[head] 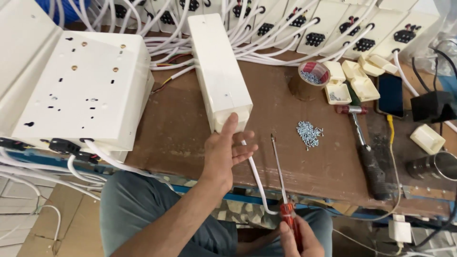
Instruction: The person sits on the floor at a workbench assembling white electrical enclosure boxes. They align a white plastic end piece against a wired box, then use a red-handled screwdriver to drive small screws to fasten the piece, repositioning the box and picking screws from a pile on the bench between fastenings.
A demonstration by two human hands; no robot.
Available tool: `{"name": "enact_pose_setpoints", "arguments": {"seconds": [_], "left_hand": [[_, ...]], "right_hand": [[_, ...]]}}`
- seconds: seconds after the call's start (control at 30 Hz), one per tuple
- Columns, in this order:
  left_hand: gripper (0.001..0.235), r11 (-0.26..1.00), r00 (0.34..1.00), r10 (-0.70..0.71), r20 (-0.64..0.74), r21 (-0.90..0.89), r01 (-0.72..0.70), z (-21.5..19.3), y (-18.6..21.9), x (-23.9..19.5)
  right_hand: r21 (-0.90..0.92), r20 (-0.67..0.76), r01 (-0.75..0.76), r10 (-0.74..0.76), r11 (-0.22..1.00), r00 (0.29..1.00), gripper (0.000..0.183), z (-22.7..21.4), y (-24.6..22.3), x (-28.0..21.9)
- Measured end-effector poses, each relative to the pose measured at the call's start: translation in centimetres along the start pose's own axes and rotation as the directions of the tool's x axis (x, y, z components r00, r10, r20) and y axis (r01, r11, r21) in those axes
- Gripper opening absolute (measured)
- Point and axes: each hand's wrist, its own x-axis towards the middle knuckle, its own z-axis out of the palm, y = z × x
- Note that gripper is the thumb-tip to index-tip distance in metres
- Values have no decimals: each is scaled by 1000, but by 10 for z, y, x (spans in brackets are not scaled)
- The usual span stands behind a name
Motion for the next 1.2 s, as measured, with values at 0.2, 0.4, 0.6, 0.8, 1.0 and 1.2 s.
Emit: {"name": "enact_pose_setpoints", "arguments": {"seconds": [0.2, 0.4, 0.6, 0.8, 1.0, 1.2], "left_hand": [[60, 1000, 997, -31, -77, -7, 31, 9, 6, -6], [53, 1000, 984, 24, -177, -13, -27, 7, -2, 5], [57, 973, 974, 222, -43, 70, -218, -5, -20, 10], [61, 993, 952, 62, 298, 74, -87, -47, -17, -12], [35, 944, 869, -218, 444, 322, 72, -162, -62, -62], [32, 738, 632, -628, 453, 604, 300, -384, -259, -28]], "right_hand": [[-132, -56, 178, -186, 975, 981, 49, 14, -90, 48], [-117, 42, 175, -171, 978, 984, 42, 18, -99, 52], [-269, 75, 296, -286, 917, 955, 42, 25, -123, 77], [-580, 113, 614, -694, 535, 711, 57, 29, -156, 94], [-518, 35, 661, -759, 543, 650, 45, 47, -198, 47], [-244, 55, 666, -675, 705, 735, 68, 71, -215, 52]]}}
